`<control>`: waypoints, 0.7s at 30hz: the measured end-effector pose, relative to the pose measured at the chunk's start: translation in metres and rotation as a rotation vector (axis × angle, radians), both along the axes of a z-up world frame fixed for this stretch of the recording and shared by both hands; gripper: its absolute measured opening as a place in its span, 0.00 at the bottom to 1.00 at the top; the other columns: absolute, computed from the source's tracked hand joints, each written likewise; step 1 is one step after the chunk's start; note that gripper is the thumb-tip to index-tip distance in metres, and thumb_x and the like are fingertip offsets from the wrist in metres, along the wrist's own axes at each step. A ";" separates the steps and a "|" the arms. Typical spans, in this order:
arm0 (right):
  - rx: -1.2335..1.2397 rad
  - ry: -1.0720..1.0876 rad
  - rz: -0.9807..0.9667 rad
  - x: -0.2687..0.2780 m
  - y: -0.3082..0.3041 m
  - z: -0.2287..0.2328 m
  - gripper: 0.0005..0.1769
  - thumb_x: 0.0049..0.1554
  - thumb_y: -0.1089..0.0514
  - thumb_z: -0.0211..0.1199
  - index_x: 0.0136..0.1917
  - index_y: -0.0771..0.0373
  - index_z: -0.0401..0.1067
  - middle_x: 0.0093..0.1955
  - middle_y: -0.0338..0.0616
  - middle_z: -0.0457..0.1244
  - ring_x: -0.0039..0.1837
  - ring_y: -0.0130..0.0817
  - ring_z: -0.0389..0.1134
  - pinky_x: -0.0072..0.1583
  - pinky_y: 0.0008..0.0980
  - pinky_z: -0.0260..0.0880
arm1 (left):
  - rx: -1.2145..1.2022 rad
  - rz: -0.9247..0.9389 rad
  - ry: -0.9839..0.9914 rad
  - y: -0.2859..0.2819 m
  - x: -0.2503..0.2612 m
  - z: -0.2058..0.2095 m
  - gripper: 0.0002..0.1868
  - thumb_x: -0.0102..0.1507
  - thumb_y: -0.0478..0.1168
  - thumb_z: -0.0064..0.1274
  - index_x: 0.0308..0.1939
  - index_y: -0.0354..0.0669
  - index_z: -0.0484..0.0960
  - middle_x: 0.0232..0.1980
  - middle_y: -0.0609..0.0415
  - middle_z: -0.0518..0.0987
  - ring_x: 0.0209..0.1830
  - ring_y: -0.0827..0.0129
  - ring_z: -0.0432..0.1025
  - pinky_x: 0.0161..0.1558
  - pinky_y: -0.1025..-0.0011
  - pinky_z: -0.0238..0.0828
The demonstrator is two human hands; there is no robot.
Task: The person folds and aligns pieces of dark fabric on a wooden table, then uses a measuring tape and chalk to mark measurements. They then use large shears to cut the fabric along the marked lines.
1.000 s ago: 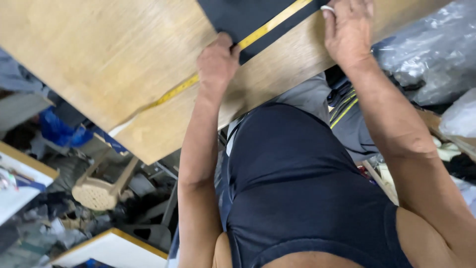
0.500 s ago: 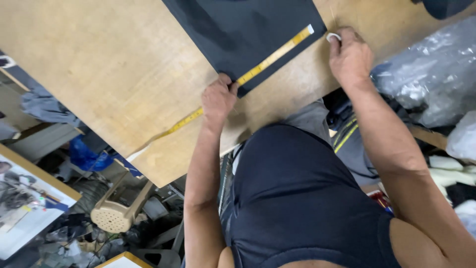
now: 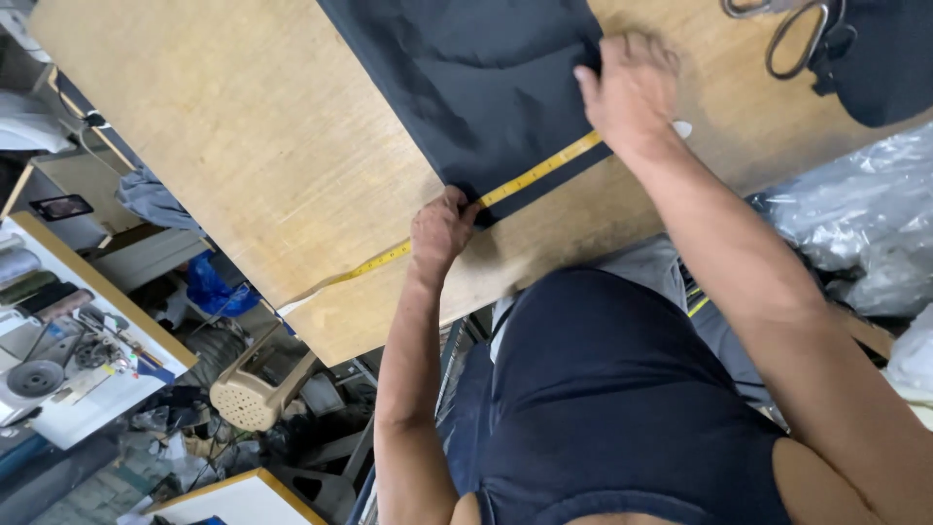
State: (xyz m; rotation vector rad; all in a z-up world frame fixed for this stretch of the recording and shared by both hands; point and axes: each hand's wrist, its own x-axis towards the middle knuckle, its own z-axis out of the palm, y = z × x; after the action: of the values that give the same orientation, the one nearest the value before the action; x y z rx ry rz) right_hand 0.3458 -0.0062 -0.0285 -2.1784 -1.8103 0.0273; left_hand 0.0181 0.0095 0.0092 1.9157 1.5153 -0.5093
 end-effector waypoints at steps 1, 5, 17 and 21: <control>-0.033 -0.049 -0.042 -0.005 0.012 -0.002 0.22 0.61 0.41 0.75 0.52 0.60 0.74 0.49 0.51 0.66 0.50 0.52 0.67 0.51 0.46 0.66 | -0.048 0.008 0.030 0.002 0.004 0.006 0.16 0.67 0.56 0.51 0.45 0.51 0.73 0.41 0.48 0.84 0.43 0.46 0.78 0.46 0.51 0.73; -0.178 -0.122 -0.098 -0.017 0.040 -0.009 0.28 0.55 0.39 0.77 0.52 0.61 0.71 0.48 0.51 0.69 0.48 0.49 0.69 0.50 0.46 0.63 | -0.059 0.036 0.019 0.001 0.001 0.002 0.16 0.67 0.58 0.51 0.45 0.52 0.73 0.41 0.48 0.84 0.42 0.46 0.78 0.44 0.50 0.73; -0.296 0.183 -0.123 -0.021 0.044 0.011 0.21 0.67 0.49 0.72 0.56 0.66 0.67 0.48 0.57 0.64 0.45 0.53 0.69 0.46 0.49 0.70 | -0.052 0.018 -0.019 0.001 -0.004 -0.005 0.17 0.67 0.58 0.52 0.42 0.52 0.74 0.38 0.51 0.83 0.38 0.49 0.79 0.39 0.54 0.75; -0.285 -0.008 -0.100 -0.013 0.047 -0.017 0.18 0.64 0.43 0.73 0.51 0.59 0.74 0.44 0.50 0.68 0.44 0.53 0.71 0.45 0.50 0.70 | -0.085 0.008 -0.009 0.003 -0.003 -0.002 0.17 0.69 0.58 0.49 0.43 0.51 0.73 0.39 0.50 0.83 0.38 0.50 0.78 0.39 0.54 0.75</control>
State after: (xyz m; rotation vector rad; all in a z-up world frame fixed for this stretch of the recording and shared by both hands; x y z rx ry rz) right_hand 0.3325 0.0410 -0.0458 -2.4623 -1.7922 0.2703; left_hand 0.0155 0.0128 0.0068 1.8438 1.4716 -0.5525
